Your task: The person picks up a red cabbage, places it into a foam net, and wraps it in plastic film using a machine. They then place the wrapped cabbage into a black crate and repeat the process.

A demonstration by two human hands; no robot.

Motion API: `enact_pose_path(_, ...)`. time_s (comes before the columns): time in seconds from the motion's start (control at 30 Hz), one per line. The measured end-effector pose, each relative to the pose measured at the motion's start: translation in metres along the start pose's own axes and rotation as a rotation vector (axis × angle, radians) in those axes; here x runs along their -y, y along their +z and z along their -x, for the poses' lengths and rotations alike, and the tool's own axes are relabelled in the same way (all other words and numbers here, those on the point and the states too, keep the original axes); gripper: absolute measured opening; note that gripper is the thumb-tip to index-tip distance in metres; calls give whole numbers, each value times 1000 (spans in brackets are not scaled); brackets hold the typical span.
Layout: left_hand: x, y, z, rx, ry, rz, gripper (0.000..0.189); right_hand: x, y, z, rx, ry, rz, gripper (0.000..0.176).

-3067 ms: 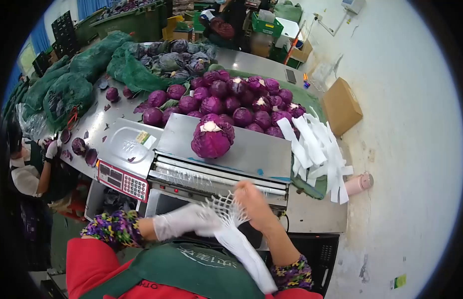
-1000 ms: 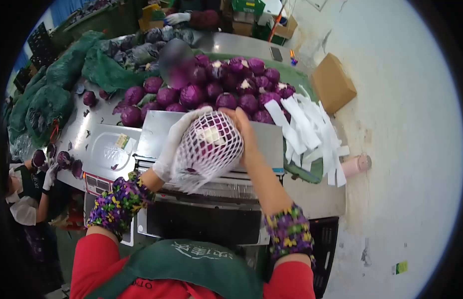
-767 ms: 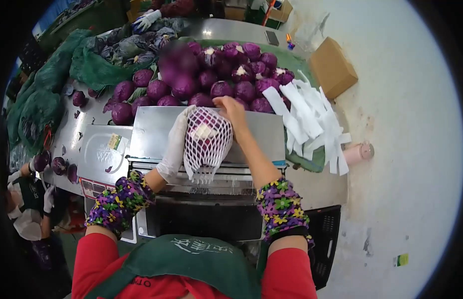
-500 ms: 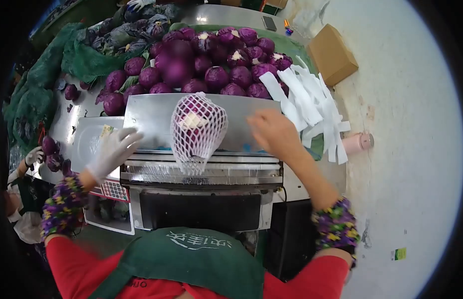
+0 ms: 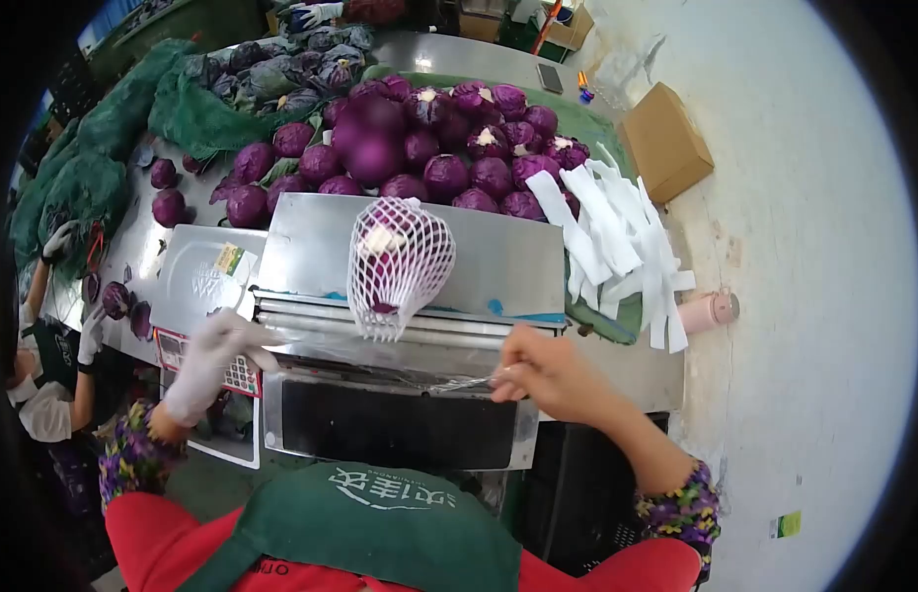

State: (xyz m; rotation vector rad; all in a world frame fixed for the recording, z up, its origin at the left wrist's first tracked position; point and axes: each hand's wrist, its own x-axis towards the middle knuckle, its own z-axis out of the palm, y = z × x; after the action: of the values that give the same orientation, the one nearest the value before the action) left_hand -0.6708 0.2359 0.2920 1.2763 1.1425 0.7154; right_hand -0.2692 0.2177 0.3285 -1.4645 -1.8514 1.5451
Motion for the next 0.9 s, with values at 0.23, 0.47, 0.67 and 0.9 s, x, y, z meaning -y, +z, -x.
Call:
enact_pose_path(0.23, -42, -18, -108, -2, 760, -570, 106, -3, -69, -135, -557, -881, 751, 40)
enact_pose_path(0.47, 27, 53, -195, 434, 330, 121, 100, -93, -9, -194, -294, -743, 481, 80)
enact_pose_path(0.67, -21, 67, -108, 636, -571, 787, 60, -27, 23, -85, 133, -289, 576, 76)
enact_pose_path(0.9, 52, 129, -5, 921, -890, 1444, 71, -136, 129, 26, 306, 137, 50, 67)
